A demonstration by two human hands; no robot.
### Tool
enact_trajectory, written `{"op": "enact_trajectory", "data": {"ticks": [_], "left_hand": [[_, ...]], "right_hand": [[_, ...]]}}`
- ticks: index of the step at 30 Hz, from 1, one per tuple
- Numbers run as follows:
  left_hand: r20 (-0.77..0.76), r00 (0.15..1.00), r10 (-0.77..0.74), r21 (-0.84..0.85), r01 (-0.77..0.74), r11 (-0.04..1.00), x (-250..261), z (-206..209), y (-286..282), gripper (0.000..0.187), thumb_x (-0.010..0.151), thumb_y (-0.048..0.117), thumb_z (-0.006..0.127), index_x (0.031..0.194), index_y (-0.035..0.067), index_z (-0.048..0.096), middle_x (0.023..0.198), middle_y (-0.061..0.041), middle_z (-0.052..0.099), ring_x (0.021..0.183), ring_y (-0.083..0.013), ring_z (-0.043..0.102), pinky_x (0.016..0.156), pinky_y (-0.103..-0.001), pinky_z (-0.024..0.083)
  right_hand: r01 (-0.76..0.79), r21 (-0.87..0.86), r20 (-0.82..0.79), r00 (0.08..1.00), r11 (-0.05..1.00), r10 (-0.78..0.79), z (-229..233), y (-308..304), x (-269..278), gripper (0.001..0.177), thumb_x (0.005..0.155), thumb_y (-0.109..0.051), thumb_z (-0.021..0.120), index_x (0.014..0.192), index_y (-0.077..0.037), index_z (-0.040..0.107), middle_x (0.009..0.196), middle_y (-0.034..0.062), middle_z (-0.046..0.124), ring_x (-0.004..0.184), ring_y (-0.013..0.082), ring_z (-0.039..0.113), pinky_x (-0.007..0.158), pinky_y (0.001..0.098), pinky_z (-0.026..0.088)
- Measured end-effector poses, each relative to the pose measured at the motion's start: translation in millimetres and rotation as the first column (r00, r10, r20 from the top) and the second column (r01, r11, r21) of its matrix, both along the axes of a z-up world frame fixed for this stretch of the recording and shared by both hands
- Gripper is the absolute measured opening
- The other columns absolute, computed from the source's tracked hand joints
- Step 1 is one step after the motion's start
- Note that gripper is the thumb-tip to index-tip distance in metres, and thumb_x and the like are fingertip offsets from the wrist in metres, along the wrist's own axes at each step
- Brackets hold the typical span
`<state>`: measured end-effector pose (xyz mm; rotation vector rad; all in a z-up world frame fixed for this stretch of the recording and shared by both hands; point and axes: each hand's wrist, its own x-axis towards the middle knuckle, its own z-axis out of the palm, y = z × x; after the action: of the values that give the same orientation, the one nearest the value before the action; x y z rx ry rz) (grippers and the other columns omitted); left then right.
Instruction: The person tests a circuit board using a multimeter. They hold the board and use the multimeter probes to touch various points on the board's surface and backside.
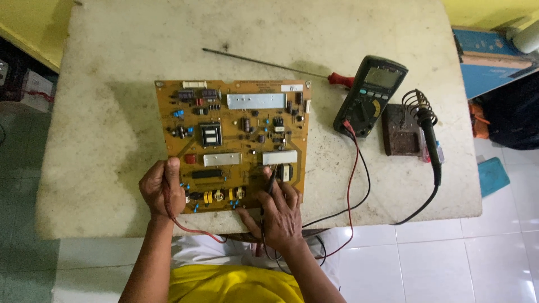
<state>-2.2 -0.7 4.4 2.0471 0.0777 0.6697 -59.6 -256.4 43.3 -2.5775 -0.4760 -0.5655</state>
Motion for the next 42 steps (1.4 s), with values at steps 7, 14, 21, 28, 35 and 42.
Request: {"op": "enact_trajectory", "data": {"ticks": [7, 14, 21, 28, 35, 42], "left_hand": [[0.139, 0.990, -0.010, -0.134, 0.028, 0.991, 8.2, -10.0, 4.6, 0.048, 0.111, 0.011, 0.063, 0.065, 0.010, 0.051, 0.052, -0.003, 0.038, 0.054, -0.0128, 0.039, 0.058, -0.032, 0.039], [0.107, 0.994, -0.014, -0.082, 0.023, 0.996, 5.5, -15.3, 8.7, 0.048, 0.112, 0.010, 0.061, 0.065, 0.008, 0.050, 0.051, -0.009, 0.039, 0.051, -0.0188, 0.041, 0.058, -0.035, 0.039], [0.101, 0.995, 0.009, -0.021, -0.007, 1.000, 5.3, -12.2, 7.7, 0.047, 0.112, 0.012, 0.063, 0.067, 0.006, 0.051, 0.053, -0.015, 0.040, 0.050, -0.0287, 0.043, 0.058, -0.039, 0.041], [-0.080, 0.994, 0.072, 0.075, -0.066, 0.995, -0.3, 0.3, 1.6, 0.050, 0.114, 0.029, 0.053, 0.069, 0.009, 0.040, 0.060, -0.004, 0.031, 0.062, -0.0171, 0.032, 0.059, -0.038, 0.027], [-0.179, 0.977, 0.119, 0.122, -0.098, 0.988, 6.9, -3.0, 2.9, 0.055, 0.114, 0.039, 0.053, 0.069, 0.009, 0.044, 0.060, -0.005, 0.034, 0.062, -0.0178, 0.033, 0.058, -0.039, 0.028], [-0.009, 0.998, 0.059, -0.024, -0.059, 0.998, 7.6, -15.6, 7.7, 0.048, 0.116, 0.018, 0.064, 0.069, 0.007, 0.058, 0.054, -0.012, 0.047, 0.054, -0.0238, 0.049, 0.063, -0.037, 0.043]], "right_hand": [[0.004, 0.125, 0.165, 0.986, 0.992, -0.024, 11.4, 8.5, 9.7, 0.038, 0.091, -0.051, 0.073, 0.099, -0.017, 0.056, 0.152, 0.0112, 0.053, 0.113, 0.0312, 0.047, 0.092, 0.0402, 0.035], [0.024, 0.148, 0.146, 0.988, 0.989, -0.046, 11.4, 7.5, 10.6, 0.040, 0.084, -0.051, 0.080, 0.092, -0.020, 0.056, 0.148, 0.0067, 0.058, 0.107, 0.0284, 0.052, 0.086, 0.0401, 0.035], [-0.002, 0.183, 0.169, 0.985, 0.983, -0.030, 11.1, 6.6, 11.6, 0.037, 0.085, -0.044, 0.081, 0.091, -0.018, 0.056, 0.143, 0.0085, 0.062, 0.105, 0.0307, 0.055, 0.085, 0.0425, 0.035], [-0.034, 0.113, 0.175, 0.984, 0.993, 0.014, -2.6, -6.8, -6.1, 0.043, 0.087, -0.045, 0.086, 0.106, -0.019, 0.059, 0.140, 0.0070, 0.062, 0.114, 0.0290, 0.066, 0.097, 0.0427, 0.034], [0.050, 0.536, 0.212, 0.959, 0.843, -0.191, -31.9, -21.5, -7.6, 0.022, 0.094, -0.005, 0.067, 0.106, -0.020, 0.058, 0.114, -0.0010, 0.076, 0.092, 0.0125, 0.067, 0.091, 0.0357, 0.037], [0.033, 0.264, 0.187, 0.979, 0.964, -0.084, 14.4, -22.7, 13.3, 0.025, 0.093, -0.030, 0.069, 0.106, -0.013, 0.055, 0.154, 0.0187, 0.053, 0.126, 0.0414, 0.056, 0.091, 0.0490, 0.041]]}}
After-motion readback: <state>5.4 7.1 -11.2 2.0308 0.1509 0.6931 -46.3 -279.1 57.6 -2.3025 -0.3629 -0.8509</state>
